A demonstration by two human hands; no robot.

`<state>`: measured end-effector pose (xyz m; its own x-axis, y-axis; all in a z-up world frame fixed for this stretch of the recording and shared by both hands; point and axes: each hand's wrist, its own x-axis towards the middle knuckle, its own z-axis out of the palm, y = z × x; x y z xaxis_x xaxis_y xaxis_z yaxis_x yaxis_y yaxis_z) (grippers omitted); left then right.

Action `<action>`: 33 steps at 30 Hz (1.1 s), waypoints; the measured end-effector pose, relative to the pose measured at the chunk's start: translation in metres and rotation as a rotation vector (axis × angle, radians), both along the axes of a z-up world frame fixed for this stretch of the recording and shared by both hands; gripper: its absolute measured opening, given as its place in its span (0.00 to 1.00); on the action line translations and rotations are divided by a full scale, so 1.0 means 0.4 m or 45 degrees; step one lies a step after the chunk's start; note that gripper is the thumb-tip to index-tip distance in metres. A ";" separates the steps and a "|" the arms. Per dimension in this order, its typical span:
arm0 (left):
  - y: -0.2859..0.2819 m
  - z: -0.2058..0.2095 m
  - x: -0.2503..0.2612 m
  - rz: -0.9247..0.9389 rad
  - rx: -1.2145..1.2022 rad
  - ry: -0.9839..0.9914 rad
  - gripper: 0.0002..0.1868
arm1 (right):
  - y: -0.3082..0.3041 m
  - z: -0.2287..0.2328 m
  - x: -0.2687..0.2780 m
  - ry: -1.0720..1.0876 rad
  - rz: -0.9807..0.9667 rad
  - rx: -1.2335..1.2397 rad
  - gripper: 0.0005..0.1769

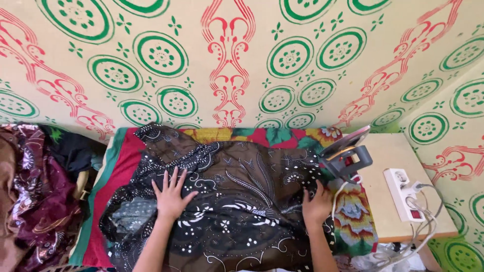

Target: The person is ironing a patterned black dress on a bed.

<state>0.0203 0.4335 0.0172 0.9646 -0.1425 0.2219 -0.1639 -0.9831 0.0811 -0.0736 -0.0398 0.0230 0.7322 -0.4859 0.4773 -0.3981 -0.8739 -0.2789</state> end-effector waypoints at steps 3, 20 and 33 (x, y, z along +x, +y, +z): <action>-0.003 0.009 -0.023 0.003 0.013 0.030 0.49 | -0.018 -0.037 -0.036 -0.110 0.047 0.016 0.26; 0.070 -0.129 0.425 0.465 -1.342 0.239 0.35 | 0.232 0.151 0.086 -0.184 0.394 0.050 0.35; 0.010 0.122 0.224 -0.024 -0.730 -0.310 0.35 | 0.257 0.122 0.109 -0.149 0.533 0.160 0.33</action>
